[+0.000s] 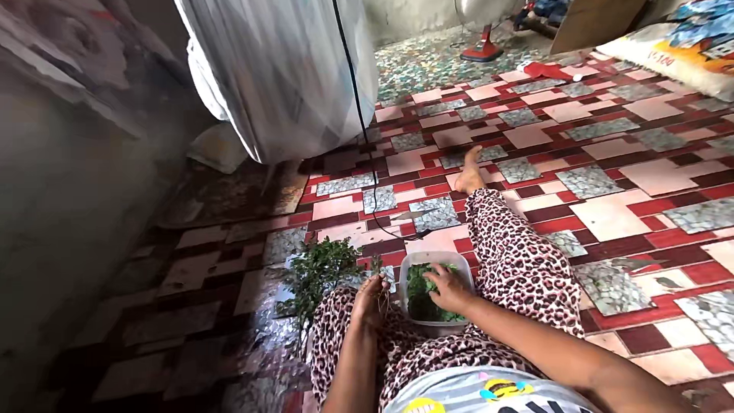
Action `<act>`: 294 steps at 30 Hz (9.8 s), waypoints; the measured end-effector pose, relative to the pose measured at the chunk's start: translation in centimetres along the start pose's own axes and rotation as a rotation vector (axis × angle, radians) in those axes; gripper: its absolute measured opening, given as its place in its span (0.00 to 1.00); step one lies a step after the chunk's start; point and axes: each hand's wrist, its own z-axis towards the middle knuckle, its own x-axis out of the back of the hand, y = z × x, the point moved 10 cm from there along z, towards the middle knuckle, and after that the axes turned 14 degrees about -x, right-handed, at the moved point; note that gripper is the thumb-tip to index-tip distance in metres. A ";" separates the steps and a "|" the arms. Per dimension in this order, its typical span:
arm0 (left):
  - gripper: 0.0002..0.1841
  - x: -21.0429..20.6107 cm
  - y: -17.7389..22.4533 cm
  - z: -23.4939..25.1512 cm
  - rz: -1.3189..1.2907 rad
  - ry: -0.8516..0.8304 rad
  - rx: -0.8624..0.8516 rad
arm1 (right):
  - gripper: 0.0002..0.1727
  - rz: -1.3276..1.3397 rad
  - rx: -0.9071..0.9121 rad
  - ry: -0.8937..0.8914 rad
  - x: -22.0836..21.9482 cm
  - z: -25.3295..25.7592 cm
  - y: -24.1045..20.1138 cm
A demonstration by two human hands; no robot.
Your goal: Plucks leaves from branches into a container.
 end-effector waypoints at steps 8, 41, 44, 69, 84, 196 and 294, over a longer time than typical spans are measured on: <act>0.07 -2.7 0.7 -1.1 0.355 -0.198 -0.203 | 0.25 -0.061 0.028 -0.127 -1.3 -0.4 0.2; 0.07 -6.7 0.2 -2.7 0.649 -0.416 -0.278 | 0.17 0.889 0.321 0.226 8.5 -3.3 -1.5; 0.09 -6.8 0.8 -2.8 0.811 -0.421 -0.376 | 0.14 0.856 0.440 0.316 11.0 -4.8 -3.2; 0.08 -8.0 -0.7 -3.2 0.620 -0.519 -0.289 | 0.03 1.084 -0.077 -0.140 2.9 -2.1 -0.8; 0.06 -7.9 -0.4 -3.3 0.543 -0.498 -0.265 | 0.04 1.204 -0.091 -0.202 3.1 -2.5 -1.0; 0.07 -7.5 -2.0 -3.6 0.240 -0.523 -0.002 | 0.05 0.699 -0.072 -0.128 5.9 -2.4 -1.3; 0.08 -7.7 -1.5 -3.0 0.487 -0.500 -0.262 | 0.12 0.316 0.445 0.493 11.0 -6.8 -5.2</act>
